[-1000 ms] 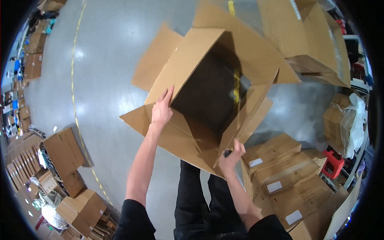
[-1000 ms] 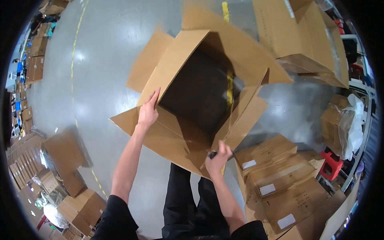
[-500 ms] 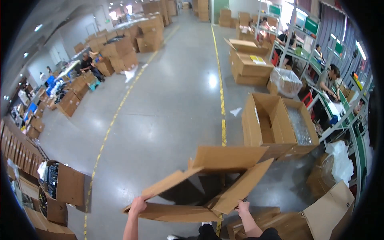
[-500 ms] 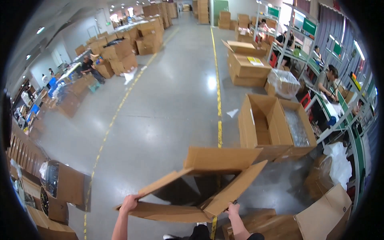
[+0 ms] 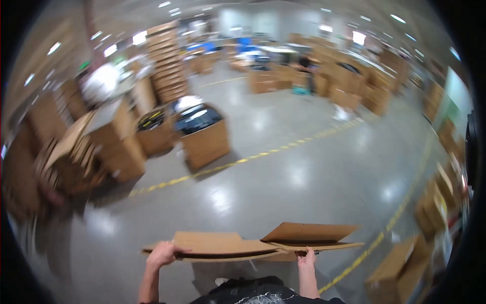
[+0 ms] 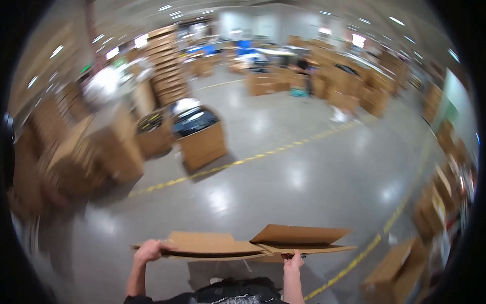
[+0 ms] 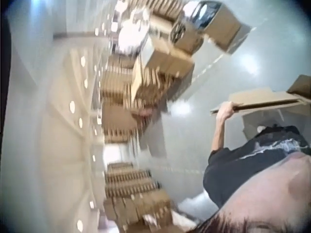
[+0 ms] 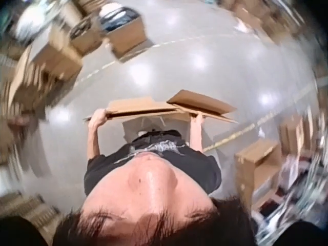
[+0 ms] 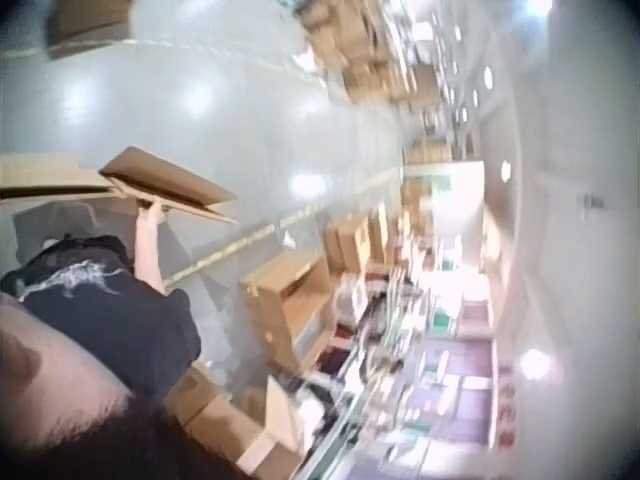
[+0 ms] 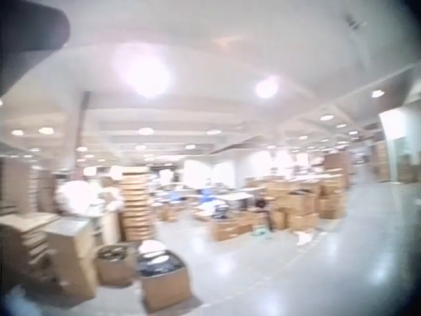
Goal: Assembling circuit boards into plastic housings and opening cardboard boxes in a factory.
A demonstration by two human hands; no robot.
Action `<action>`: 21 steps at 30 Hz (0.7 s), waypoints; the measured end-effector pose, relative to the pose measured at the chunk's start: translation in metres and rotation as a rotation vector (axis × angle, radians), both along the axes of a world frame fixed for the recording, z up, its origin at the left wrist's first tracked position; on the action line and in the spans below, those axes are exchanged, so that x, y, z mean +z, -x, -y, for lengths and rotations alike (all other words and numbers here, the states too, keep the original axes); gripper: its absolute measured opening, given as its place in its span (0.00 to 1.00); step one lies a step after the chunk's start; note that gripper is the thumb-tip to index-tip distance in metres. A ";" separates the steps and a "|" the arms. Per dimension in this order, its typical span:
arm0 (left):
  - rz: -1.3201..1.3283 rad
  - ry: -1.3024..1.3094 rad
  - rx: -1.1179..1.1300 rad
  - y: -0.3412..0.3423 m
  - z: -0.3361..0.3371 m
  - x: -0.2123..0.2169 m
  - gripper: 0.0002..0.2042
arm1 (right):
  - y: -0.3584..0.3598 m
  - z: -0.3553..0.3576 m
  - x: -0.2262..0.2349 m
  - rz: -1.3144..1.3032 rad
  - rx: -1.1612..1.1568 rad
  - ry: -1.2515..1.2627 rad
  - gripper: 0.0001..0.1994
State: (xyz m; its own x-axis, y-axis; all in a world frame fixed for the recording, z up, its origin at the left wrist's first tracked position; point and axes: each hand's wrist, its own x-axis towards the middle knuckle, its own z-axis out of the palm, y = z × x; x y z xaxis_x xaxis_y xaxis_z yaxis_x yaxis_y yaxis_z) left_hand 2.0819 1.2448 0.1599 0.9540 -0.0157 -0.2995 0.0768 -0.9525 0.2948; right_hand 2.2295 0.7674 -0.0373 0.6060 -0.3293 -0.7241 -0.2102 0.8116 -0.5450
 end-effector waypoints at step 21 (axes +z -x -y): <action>0.492 0.085 1.946 0.351 -0.138 -0.015 0.17 | 0.147 -0.954 0.107 0.236 1.849 -0.200 0.08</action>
State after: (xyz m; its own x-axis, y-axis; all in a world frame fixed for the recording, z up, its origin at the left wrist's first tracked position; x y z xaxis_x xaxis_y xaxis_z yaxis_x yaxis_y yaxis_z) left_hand 1.7305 1.3825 0.1451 -0.3050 0.9458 -0.1117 0.7061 0.3032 0.6398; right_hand 2.0821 1.7211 0.0702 0.1313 0.8420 -0.5232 -0.7271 -0.2769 -0.6282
